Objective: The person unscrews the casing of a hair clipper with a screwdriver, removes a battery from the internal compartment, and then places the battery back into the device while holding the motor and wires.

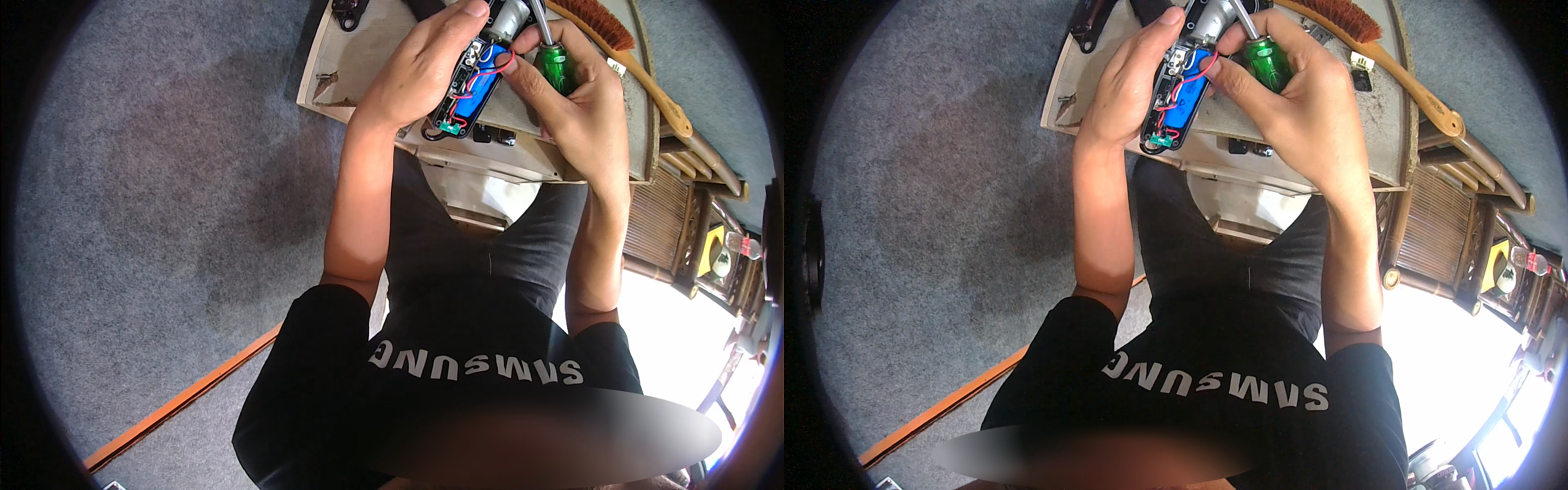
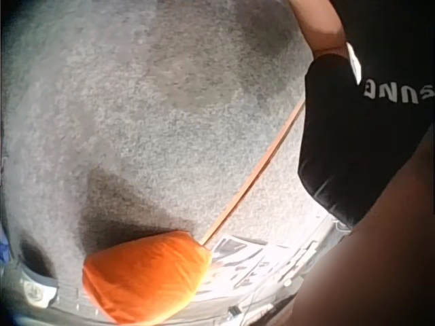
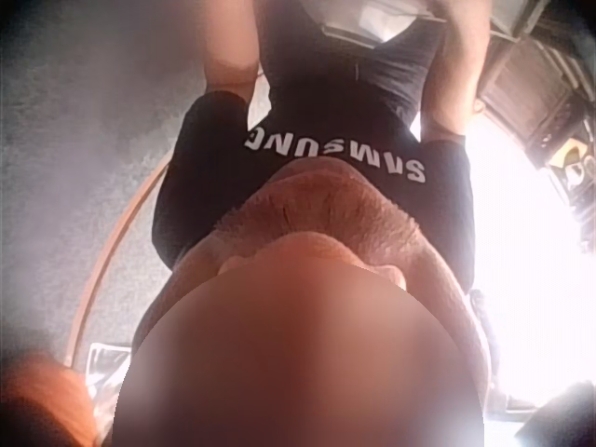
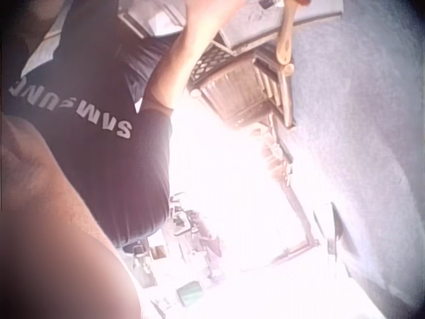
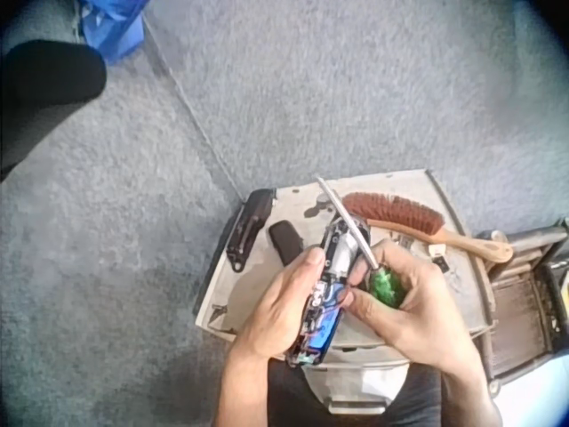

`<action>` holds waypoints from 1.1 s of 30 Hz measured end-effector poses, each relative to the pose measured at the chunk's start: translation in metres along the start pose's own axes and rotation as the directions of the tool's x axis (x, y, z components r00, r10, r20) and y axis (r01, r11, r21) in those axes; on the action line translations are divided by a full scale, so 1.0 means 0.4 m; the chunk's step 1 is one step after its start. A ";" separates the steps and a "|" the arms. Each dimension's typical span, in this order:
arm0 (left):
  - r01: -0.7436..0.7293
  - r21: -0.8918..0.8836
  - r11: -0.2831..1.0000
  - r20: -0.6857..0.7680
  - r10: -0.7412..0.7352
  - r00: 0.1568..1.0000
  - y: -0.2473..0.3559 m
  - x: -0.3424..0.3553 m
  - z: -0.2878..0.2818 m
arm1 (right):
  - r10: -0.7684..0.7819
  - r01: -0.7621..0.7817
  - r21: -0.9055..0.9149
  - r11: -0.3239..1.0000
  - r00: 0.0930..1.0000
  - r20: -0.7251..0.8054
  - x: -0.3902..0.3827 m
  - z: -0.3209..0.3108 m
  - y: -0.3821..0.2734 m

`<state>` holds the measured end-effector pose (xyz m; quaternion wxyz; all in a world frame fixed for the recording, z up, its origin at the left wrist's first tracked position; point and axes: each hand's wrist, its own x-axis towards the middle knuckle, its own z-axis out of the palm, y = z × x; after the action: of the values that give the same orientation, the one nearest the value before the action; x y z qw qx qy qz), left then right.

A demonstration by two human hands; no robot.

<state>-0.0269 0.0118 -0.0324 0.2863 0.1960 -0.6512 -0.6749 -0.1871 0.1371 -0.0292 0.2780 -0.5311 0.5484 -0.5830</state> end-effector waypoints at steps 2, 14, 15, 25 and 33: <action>0.026 -0.003 1.000 -0.010 -0.026 1.000 0.011 -0.002 0.006 | 0.000 0.001 0.015 1.000 1.000 -0.008 -0.001 0.002 0.003; 0.008 -0.097 0.995 -0.045 -0.012 0.999 -0.007 0.013 0.003 | -0.016 0.015 -0.030 0.999 0.999 -0.051 -0.009 0.007 0.000; 0.012 -0.097 0.995 -0.047 -0.017 0.999 -0.011 0.012 -0.004 | -0.001 0.000 -0.019 1.000 0.999 -0.042 -0.010 0.006 -0.001; 0.027 -0.136 0.990 -0.180 -0.051 0.982 -0.012 0.011 -0.009 | -0.154 0.148 -0.249 0.957 0.988 -0.006 -0.005 0.002 0.028; 0.072 -0.248 0.966 -0.291 -0.145 0.946 0.004 0.010 -0.004 | -0.096 0.105 -0.225 0.969 0.994 0.051 -0.017 0.009 -0.056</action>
<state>-0.0287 0.0081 -0.0303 0.3673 0.2991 -0.5027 -0.7231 -0.1760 0.1473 -0.0111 0.1962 -0.5981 0.5782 -0.5192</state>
